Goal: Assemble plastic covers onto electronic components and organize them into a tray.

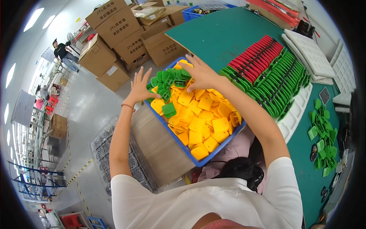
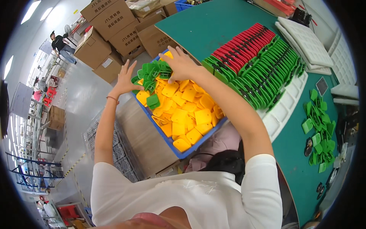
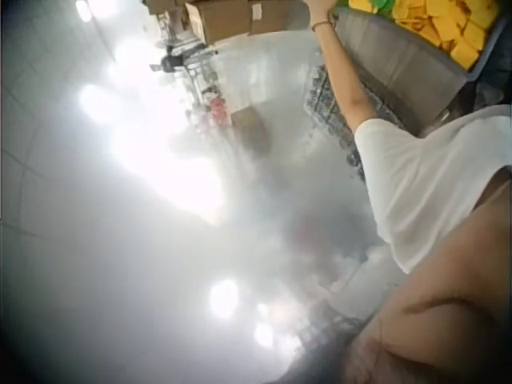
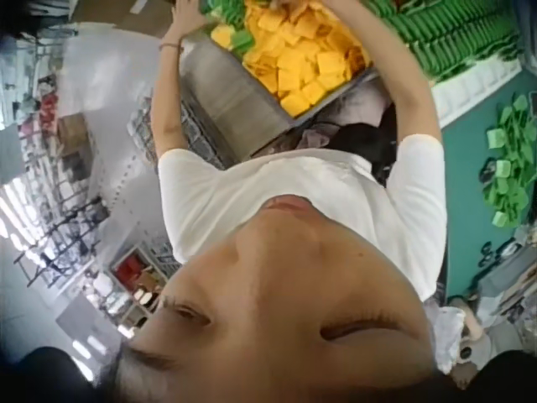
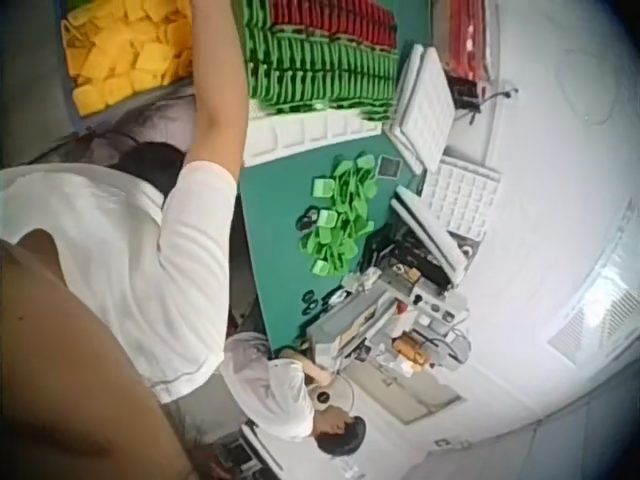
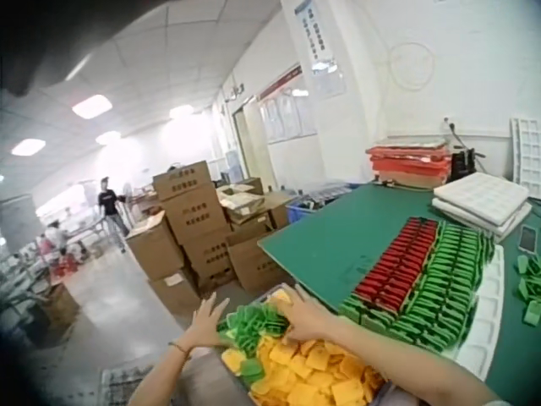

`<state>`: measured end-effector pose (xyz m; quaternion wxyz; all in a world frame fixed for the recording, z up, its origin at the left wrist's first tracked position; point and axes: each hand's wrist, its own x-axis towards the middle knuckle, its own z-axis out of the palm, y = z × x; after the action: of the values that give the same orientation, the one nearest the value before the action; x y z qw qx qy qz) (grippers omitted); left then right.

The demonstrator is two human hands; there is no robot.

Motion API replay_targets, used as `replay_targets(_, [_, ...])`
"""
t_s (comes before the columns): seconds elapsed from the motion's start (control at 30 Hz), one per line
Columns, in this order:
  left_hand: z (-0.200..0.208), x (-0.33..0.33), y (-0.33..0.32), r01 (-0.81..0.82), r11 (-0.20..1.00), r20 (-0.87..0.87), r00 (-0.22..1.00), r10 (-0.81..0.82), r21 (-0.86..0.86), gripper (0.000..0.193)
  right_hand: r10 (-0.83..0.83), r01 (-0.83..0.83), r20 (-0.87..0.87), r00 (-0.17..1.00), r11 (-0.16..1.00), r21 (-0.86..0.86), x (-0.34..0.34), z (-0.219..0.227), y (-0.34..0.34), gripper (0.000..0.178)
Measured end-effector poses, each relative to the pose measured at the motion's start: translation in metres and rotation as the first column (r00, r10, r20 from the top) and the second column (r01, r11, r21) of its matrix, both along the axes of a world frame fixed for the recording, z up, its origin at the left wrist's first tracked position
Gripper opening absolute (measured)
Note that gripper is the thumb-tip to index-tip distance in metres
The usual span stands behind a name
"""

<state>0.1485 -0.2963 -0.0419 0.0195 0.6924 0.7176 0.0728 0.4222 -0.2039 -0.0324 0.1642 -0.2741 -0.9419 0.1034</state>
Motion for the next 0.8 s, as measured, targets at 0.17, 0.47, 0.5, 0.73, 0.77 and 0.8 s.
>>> replay_targets(0.17, [-0.017, -0.033, 0.04, 0.278, 0.955, 0.447, 0.871, -0.205, -0.104, 0.12, 0.035, -0.025, 0.225, 0.974, 0.999, -0.046, -0.066, -0.008, 0.018, 0.119])
replay_targets(0.47, [-0.058, -0.013, 0.027, 0.232, 0.972, 0.306, 0.923, -0.232, 0.038, 0.102, 0.069, -0.042, 0.398, 0.915, 0.996, -0.075, -0.087, -0.022, 0.027, 0.116])
replay_targets(0.5, [-0.058, -0.004, 0.024, 0.178, 0.981, 0.233, 0.953, -0.192, 0.082, 0.098, 0.072, -0.028, 0.422, 0.904, 0.994, -0.109, -0.085, -0.021, 0.029, 0.113])
replay_targets(0.73, [-0.038, 0.011, 0.013, 0.206, 0.968, 0.201, 0.952, -0.232, 0.141, 0.073, 0.249, -0.175, 0.301, 0.921, 0.952, -0.252, -0.074, -0.025, 0.045, 0.083])
replay_targets(0.77, [-0.037, 0.014, 0.013, 0.209, 0.968, 0.202, 0.951, -0.235, 0.142, 0.073, 0.291, -0.242, 0.186, 0.938, 0.938, -0.247, -0.069, -0.031, 0.043, 0.076])
replay_targets(0.8, [-0.037, 0.019, 0.013, 0.22, 0.967, 0.192, 0.951, -0.242, 0.131, 0.07, 0.288, -0.238, 0.188, 0.939, 0.939, -0.248, -0.067, -0.037, 0.042, 0.076])
